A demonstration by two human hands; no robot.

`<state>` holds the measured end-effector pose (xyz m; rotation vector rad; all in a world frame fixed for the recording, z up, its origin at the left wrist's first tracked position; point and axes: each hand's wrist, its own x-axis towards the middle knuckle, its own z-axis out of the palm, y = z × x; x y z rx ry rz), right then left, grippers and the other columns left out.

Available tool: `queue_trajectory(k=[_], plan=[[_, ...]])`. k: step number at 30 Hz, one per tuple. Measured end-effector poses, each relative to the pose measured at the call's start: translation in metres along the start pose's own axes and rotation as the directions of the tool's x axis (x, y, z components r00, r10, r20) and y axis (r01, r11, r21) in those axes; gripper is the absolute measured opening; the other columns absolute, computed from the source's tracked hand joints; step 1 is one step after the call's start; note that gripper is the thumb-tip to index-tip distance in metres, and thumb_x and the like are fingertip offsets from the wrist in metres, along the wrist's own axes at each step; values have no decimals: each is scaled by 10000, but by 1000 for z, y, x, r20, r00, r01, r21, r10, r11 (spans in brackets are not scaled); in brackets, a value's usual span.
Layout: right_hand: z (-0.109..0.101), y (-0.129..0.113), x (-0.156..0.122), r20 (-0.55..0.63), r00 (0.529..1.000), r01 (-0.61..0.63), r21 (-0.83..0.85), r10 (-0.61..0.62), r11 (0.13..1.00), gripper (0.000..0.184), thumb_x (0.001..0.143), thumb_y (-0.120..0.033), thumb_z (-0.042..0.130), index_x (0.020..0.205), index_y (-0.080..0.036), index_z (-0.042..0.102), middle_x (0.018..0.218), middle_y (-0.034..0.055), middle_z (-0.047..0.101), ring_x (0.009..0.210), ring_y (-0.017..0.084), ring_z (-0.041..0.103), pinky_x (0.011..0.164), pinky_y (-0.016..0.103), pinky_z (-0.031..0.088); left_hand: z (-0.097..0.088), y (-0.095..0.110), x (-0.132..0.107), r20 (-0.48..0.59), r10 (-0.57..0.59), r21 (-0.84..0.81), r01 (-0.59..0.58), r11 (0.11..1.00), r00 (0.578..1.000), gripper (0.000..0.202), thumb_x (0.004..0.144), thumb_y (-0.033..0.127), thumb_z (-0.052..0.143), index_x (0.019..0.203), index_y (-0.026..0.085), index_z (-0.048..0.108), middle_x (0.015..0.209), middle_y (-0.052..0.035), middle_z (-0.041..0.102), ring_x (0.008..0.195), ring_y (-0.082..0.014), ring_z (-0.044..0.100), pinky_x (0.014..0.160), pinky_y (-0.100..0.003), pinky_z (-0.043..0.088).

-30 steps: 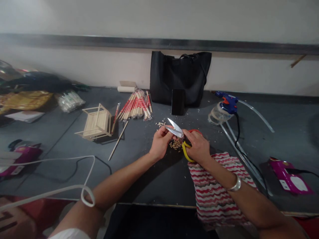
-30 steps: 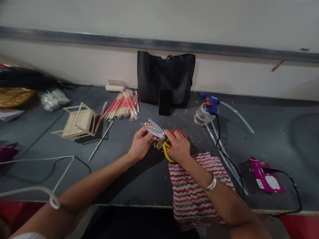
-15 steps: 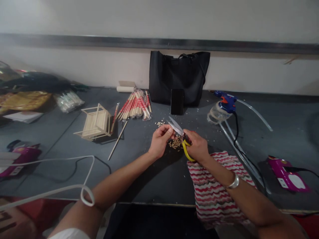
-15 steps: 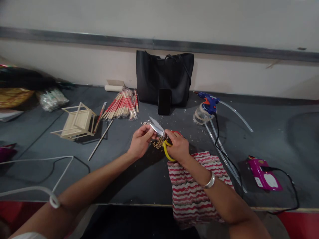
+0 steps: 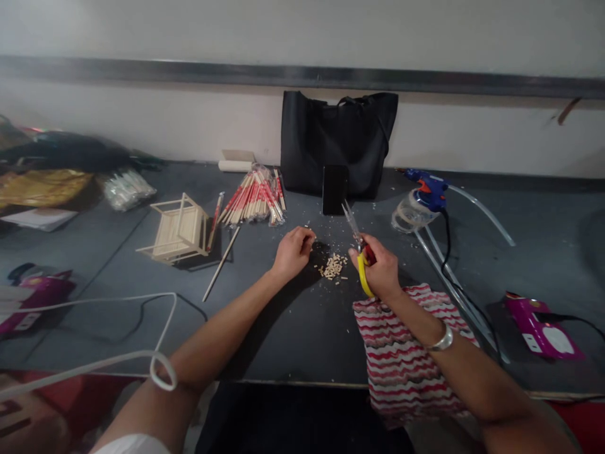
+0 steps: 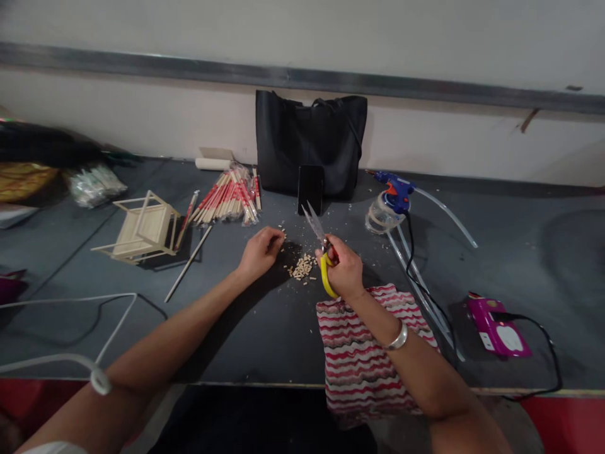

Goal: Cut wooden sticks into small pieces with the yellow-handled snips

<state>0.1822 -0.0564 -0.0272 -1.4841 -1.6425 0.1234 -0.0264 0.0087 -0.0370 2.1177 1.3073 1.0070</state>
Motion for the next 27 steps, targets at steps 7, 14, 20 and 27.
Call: queue_trajectory(k=[7,14,20,27], plan=[[1,3,0,37,999,-3,8,3,1000,324,868,-448,591,1055,-205,692,627,-36,577,536,121,503,576,243,467,-6,3,2,93,-54,485,2,874,994,151,833,126,527,883,177,660,904,-113,701,923,-283,640,787,-395,471],[3,6,0,55,998,7,33,-9,999,328,852,-408,589,1079,-196,693,627,-33,582,527,124,499,579,253,475,-23,18,-2,290,103,382,-214,899,951,198,851,134,512,903,181,698,917,-87,716,893,-237,650,835,-377,506],[3,6,0,59,998,-4,52,1,999,331,834,-387,600,1086,-196,697,621,-33,581,534,130,513,577,253,478,-23,29,-9,512,80,402,-320,858,855,188,831,131,543,869,180,720,856,-73,712,864,-221,658,786,-334,525],[3,4,0,79,997,-18,34,15,999,322,818,-350,615,1094,-210,703,627,-30,590,547,135,524,586,255,480,-17,39,-11,567,121,432,-420,798,815,204,891,160,530,923,177,731,882,-85,704,873,-230,657,784,-354,518]])
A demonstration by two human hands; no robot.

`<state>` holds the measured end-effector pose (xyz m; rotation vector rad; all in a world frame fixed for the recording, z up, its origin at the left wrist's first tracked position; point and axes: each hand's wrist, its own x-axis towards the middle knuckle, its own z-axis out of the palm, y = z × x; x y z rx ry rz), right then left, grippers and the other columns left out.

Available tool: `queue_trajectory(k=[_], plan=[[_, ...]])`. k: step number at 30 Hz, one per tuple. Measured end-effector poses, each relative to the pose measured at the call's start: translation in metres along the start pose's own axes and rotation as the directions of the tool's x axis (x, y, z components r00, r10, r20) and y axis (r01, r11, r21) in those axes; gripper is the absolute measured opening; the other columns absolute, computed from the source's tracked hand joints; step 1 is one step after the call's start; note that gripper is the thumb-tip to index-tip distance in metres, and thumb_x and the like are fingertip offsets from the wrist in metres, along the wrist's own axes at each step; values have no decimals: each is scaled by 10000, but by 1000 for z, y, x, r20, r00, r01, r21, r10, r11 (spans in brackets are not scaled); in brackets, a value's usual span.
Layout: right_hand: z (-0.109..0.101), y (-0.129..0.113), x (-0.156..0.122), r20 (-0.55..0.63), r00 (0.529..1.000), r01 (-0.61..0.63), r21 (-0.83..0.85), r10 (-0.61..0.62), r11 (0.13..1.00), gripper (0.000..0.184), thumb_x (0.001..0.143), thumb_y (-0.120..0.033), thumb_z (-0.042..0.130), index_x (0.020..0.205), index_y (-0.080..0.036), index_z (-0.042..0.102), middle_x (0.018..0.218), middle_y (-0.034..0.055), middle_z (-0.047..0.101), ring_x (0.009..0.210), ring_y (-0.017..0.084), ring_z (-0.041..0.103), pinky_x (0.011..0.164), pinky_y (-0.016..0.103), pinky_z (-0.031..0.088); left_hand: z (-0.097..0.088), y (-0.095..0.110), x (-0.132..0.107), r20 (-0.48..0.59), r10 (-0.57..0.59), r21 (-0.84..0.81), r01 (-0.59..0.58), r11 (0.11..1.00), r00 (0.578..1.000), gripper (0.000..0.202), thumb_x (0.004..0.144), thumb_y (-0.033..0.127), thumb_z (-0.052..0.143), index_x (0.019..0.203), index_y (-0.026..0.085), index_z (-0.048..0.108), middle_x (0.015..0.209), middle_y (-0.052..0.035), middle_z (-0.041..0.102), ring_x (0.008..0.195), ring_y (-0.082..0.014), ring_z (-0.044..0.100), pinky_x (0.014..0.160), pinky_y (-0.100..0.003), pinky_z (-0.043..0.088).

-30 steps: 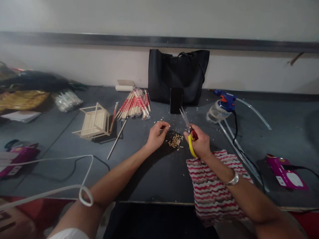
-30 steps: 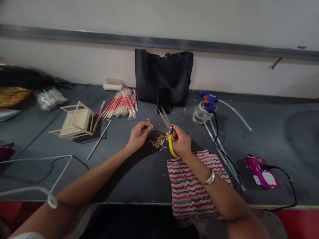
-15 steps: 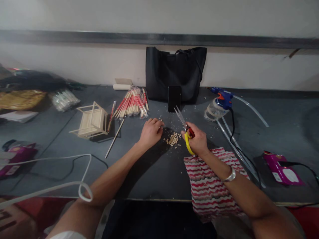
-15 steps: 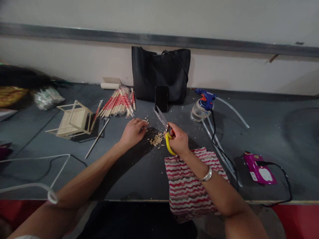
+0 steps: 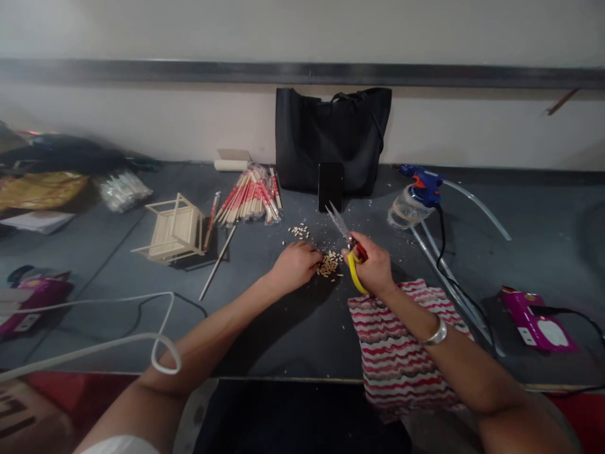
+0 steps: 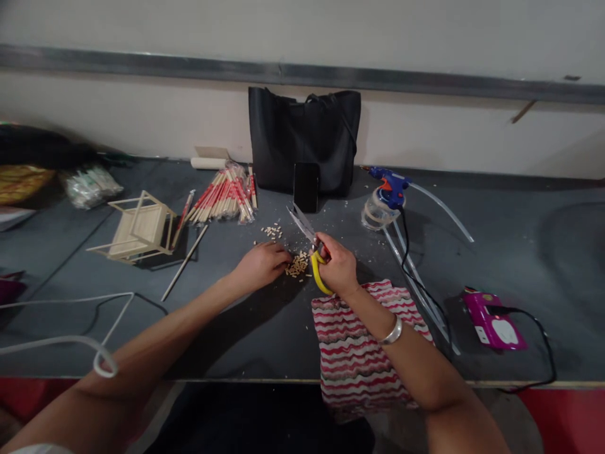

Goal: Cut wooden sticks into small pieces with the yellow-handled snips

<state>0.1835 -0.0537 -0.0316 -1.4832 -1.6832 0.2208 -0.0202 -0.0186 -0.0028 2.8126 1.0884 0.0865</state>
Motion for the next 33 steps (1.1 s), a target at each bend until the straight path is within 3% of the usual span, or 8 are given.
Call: queue_trajectory(k=[6,12,18,22,24,27,33], plan=[[0,-1,0,30,1000,-10,9,10,1000,344,786,-316,629,1099,-196,708,641,-29,599,556,129,525,598,247,480,-5,4,-1,20,94,130,-96,987,995,202,900,148,516,872,170,714,797,-76,689,789,-217,657,763,-357,498],[-1,-1,1,49,999,-15,6,14,1000,352,784,-313,633,1110,-202,710,654,-20,619,566,136,535,611,255,485,-5,3,0,-3,146,123,-144,982,989,192,872,124,518,807,179,690,763,-85,696,755,-232,656,760,-380,488],[0,0,0,40,999,-14,0,14,1000,348,786,-305,635,1112,-206,708,657,-23,615,571,135,536,607,253,478,0,-6,5,4,113,-2,-113,994,994,163,846,148,544,760,191,676,754,-50,701,754,-196,665,814,-352,497],[1,0,0,14,1000,-1,21,1,1000,354,782,-302,643,1109,-183,706,653,-24,608,564,131,535,607,253,485,3,-11,5,-95,-8,-277,-19,961,995,154,790,130,568,784,205,703,770,-24,721,747,-166,660,769,-290,509],[1,0,0,7,1000,3,31,-3,1000,355,781,-301,640,1107,-175,705,643,-27,601,557,130,533,598,252,484,4,-12,4,-154,-89,-495,1,869,984,152,775,139,573,798,197,712,771,-12,723,715,-143,645,724,-261,510],[0,-1,0,15,1000,-1,37,1,999,349,791,-318,636,1106,-181,702,641,-28,600,544,127,524,582,252,483,3,-12,2,-179,-234,-760,17,649,956,116,779,191,602,790,175,716,742,-9,714,674,-121,620,675,-242,504],[-3,-2,-1,4,1000,1,28,-1,1000,338,824,-363,616,1107,-197,694,645,-29,605,529,126,522,570,261,495,-2,-11,1,-119,-393,-974,-29,226,912,199,712,355,752,729,165,696,677,-6,659,614,-105,557,605,-244,485]])
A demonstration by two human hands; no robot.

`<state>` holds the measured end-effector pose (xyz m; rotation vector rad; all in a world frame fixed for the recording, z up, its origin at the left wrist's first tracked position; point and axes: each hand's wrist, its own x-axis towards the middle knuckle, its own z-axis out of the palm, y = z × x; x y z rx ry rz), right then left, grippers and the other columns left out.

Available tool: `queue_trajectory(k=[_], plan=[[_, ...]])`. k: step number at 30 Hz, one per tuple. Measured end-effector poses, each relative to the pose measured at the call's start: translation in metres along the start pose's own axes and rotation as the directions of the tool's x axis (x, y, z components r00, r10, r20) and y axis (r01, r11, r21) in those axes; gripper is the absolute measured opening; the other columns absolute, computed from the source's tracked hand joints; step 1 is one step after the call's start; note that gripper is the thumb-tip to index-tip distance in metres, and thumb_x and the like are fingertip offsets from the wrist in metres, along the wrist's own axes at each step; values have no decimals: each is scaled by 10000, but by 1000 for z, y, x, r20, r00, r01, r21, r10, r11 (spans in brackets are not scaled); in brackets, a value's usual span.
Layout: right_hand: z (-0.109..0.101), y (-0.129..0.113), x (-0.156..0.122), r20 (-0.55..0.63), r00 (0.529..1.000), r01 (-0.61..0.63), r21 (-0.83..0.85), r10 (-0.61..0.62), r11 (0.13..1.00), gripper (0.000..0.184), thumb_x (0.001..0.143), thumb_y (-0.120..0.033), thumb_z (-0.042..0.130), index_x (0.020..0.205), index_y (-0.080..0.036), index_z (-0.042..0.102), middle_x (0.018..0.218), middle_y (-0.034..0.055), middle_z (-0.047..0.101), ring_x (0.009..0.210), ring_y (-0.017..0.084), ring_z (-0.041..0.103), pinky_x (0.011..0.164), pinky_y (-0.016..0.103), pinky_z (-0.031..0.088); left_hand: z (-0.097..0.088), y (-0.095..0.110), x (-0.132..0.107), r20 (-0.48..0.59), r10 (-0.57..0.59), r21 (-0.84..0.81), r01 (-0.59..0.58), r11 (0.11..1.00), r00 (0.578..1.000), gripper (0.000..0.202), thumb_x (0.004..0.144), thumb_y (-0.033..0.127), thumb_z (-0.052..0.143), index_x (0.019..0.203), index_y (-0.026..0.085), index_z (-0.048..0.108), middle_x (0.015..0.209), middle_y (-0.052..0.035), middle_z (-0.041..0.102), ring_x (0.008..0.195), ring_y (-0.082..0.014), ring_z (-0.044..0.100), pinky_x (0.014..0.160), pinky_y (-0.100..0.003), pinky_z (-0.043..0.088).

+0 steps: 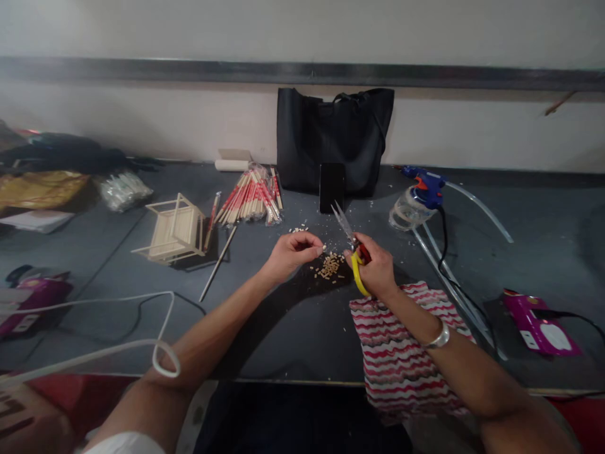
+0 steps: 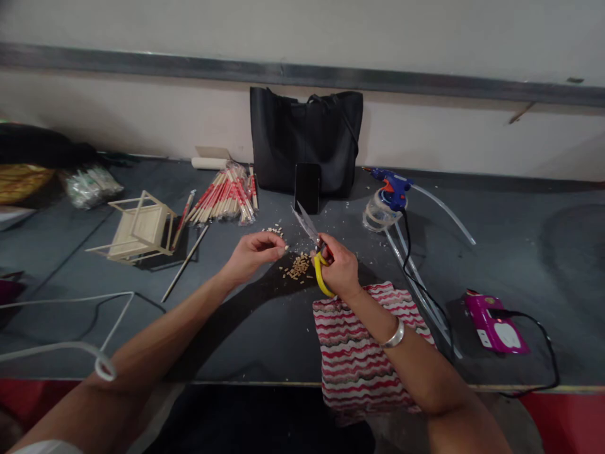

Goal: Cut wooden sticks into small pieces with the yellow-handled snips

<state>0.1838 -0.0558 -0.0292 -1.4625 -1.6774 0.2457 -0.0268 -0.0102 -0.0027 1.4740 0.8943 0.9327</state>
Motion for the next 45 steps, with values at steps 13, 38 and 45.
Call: queue_trajectory(k=[13,38,45], plan=[[0,-7,-12,102,967,249,-170,-234,953,364,814,-266,608,1164,-230,701,811,30,687,758,182,643,718,276,541,3,-9,-2,-129,70,-215,-97,972,989,251,728,404,778,742,186,655,658,15,612,597,-101,530,593,-263,486],[2,-5,-3,-24,1000,-9,2,9,1000,313,838,-388,601,1080,-214,697,656,-26,617,561,133,548,592,259,502,-35,-27,17,83,187,949,-134,285,979,190,882,202,505,803,179,676,798,-81,698,783,-226,639,790,-368,444],[1,-4,-2,1,1000,-16,38,16,999,332,816,-351,610,1099,-201,693,644,-33,604,546,127,532,581,252,493,0,-9,11,393,206,849,-439,295,896,208,923,201,525,1002,204,718,913,-74,706,903,-223,630,812,-354,426]])
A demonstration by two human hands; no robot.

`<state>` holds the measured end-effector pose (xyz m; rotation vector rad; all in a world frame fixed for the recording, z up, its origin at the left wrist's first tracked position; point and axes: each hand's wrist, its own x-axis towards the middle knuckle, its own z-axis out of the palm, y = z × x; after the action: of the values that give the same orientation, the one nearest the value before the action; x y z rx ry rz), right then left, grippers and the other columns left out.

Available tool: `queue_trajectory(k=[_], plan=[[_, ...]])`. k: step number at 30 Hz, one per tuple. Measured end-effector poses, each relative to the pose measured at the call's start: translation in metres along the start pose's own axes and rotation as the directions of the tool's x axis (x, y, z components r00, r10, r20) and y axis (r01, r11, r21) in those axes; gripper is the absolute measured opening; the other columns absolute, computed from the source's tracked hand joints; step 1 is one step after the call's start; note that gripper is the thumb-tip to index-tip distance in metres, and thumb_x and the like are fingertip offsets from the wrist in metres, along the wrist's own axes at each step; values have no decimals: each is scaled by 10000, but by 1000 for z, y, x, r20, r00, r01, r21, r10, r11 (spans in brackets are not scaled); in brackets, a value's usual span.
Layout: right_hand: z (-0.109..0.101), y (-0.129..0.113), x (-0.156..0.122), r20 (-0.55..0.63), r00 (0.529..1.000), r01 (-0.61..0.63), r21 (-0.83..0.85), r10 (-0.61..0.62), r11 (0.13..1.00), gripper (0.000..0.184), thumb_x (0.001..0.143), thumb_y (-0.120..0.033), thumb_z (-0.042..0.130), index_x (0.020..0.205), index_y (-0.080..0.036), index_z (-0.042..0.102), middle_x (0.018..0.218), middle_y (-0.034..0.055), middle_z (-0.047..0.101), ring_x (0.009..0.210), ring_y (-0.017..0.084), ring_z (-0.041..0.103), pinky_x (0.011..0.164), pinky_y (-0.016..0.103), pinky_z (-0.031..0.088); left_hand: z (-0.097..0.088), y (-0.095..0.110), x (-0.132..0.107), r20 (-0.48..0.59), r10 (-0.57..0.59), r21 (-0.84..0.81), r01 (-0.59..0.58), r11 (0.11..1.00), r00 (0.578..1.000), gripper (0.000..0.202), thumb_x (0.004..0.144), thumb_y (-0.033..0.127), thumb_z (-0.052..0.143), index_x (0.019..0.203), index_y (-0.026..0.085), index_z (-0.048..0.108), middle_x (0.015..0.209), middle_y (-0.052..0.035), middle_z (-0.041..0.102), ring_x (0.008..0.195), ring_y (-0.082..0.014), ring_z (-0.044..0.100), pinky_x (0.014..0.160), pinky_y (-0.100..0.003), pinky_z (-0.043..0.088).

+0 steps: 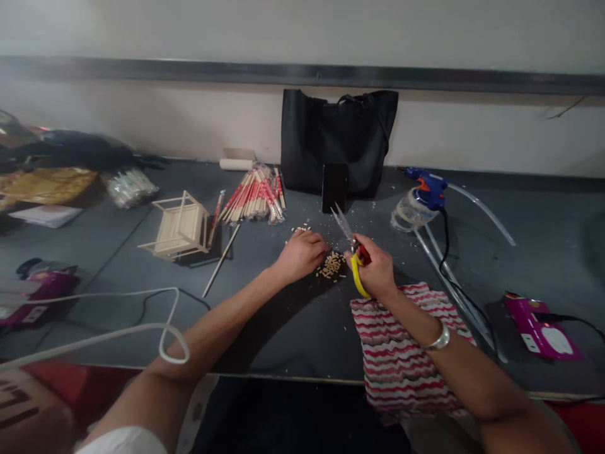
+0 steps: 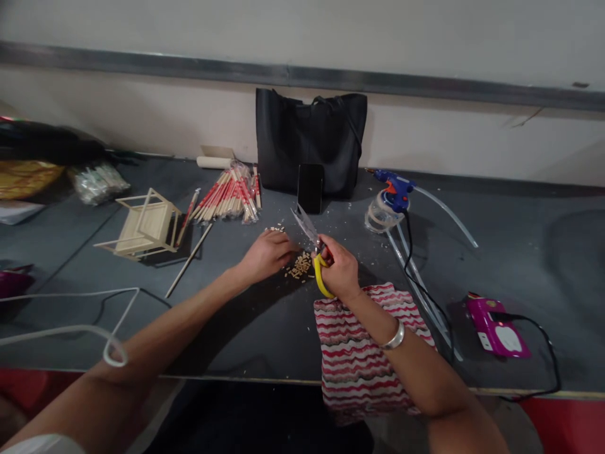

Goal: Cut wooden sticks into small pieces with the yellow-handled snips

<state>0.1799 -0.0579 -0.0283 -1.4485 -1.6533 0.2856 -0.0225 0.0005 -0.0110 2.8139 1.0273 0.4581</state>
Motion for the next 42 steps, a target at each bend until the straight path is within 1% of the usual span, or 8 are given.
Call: queue_trajectory(k=[3,7,15,17,20,23,27,42], plan=[[0,0,0,-8,1000,-3,10,3,1000,334,817,-348,606,1102,-198,693,647,-34,603,551,127,535,586,250,495,5,7,7,97,91,23,-94,995,991,179,915,209,554,951,186,728,849,-78,686,874,-226,616,775,-344,428],[1,1,0,1,1000,11,31,-11,999,338,802,-319,617,1105,-192,694,644,-35,605,544,121,530,580,242,494,13,3,11,80,120,-46,-116,992,990,192,927,206,536,887,164,719,808,-75,669,808,-211,611,738,-329,440],[1,3,-1,20,999,35,-2,-35,999,342,799,-288,621,1121,-200,692,664,-32,620,549,124,542,576,246,502,25,-5,8,-74,-20,-547,-24,837,997,143,845,89,565,806,171,675,808,-34,659,784,-154,620,744,-272,483],[1,4,-2,14,999,47,-24,-46,999,339,810,-299,618,1127,-204,691,674,-27,627,558,129,549,586,254,510,24,-3,7,-103,-142,-725,24,688,984,97,844,127,596,798,174,668,782,-19,660,738,-139,617,715,-260,486],[2,5,-3,1,997,74,-73,-74,995,333,834,-312,605,1138,-208,690,700,-13,640,580,139,563,610,265,523,19,1,7,-69,-385,-954,52,296,920,80,833,250,688,825,173,671,722,6,668,612,-102,590,635,-232,482],[2,7,-5,0,993,120,-132,-121,984,330,847,-293,584,1147,-210,692,722,3,646,627,157,588,650,280,537,10,6,9,8,-525,-998,-29,-63,851,200,739,303,812,816,161,695,737,-4,701,603,-86,603,632,-215,494],[1,7,-6,38,982,186,-220,-182,957,386,811,-248,586,1181,-217,689,793,29,672,730,191,629,733,310,546,3,12,11,77,-541,-954,-95,-283,837,196,676,231,867,783,146,726,656,2,674,568,-79,598,595,-201,499],[1,7,-5,109,971,237,-328,-212,915,514,738,-161,573,1239,-223,665,886,41,704,834,207,645,772,302,539,3,17,13,198,-531,-904,-56,-424,824,170,625,125,872,740,148,749,662,-3,702,561,-86,614,586,-207,517]])
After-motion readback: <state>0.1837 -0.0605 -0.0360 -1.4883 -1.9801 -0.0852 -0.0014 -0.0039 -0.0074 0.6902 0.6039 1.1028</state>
